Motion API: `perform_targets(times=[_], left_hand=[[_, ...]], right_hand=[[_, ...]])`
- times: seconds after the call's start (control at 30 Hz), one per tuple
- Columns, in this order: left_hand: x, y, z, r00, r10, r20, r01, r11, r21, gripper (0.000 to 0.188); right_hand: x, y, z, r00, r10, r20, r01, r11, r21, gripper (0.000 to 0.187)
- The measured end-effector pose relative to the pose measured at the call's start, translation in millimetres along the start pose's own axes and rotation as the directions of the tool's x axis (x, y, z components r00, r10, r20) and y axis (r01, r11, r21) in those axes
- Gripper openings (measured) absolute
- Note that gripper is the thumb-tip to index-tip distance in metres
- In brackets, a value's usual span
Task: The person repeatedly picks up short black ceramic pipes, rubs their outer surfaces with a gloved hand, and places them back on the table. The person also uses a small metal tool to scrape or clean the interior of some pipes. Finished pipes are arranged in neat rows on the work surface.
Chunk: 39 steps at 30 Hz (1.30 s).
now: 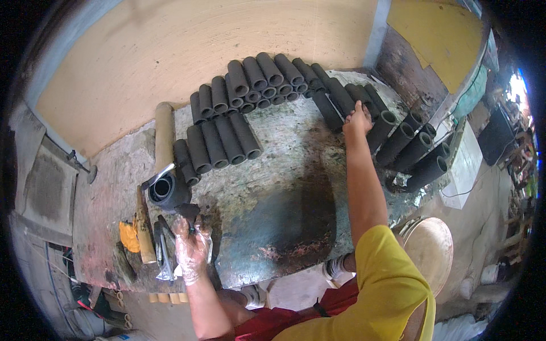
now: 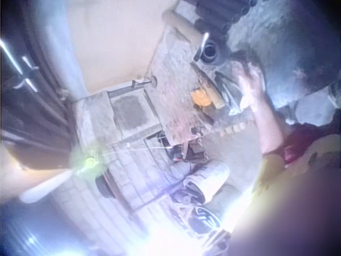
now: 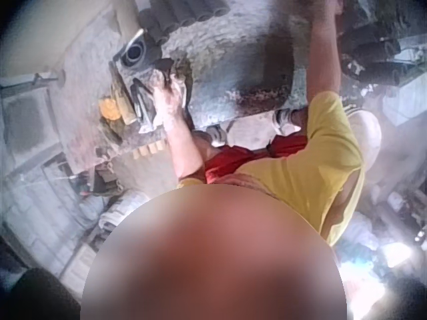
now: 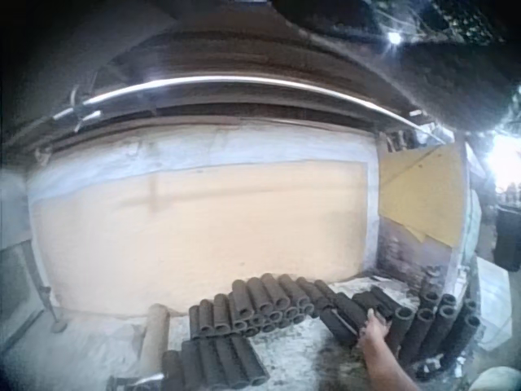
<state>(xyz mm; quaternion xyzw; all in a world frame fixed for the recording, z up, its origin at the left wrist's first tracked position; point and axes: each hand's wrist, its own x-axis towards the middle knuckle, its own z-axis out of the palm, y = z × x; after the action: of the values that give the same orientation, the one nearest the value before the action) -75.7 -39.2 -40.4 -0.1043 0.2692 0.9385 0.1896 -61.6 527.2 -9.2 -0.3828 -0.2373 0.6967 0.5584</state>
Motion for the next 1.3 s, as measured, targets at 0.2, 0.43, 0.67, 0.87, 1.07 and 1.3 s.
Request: perform_targets(times=[0.2,0.43,0.67,0.87,1.07,1.3], left_hand=[[-1,4,6,0.999,-0.027,0.025,0.028,0.998,-0.06,0.025],[0,4,2,0.994,-0.002,0.112,0.008,0.998,-0.057,0.025],[1,9,-3,0.999,0.022,0.046,-0.015,0.99,-0.138,0.029],[2,10,-4,0.994,-0.026,0.103,0.041,0.989,-0.141,0.032],[3,2,0,1.0,0.001,0.03,0.001,0.998,-0.062,0.024],[5,0,0,1.0,-0.025,0.011,0.025,0.999,-0.03,0.023]], right_hand=[[-93,29,-16,0.989,-0.064,0.131,0.057,0.997,0.059,0.024],[-159,96,1,0.957,0.092,0.276,-0.102,0.995,0.021,0.031],[-154,118,-28,0.801,0.313,0.511,0.006,0.849,-0.529,0.04],[-71,52,-64,0.931,-0.227,0.287,0.333,0.85,-0.408,0.042],[-25,29,-65,0.973,0.227,0.033,-0.217,0.958,-0.188,0.033],[13,44,-52,0.894,0.415,0.171,-0.426,0.904,0.032,0.024]])
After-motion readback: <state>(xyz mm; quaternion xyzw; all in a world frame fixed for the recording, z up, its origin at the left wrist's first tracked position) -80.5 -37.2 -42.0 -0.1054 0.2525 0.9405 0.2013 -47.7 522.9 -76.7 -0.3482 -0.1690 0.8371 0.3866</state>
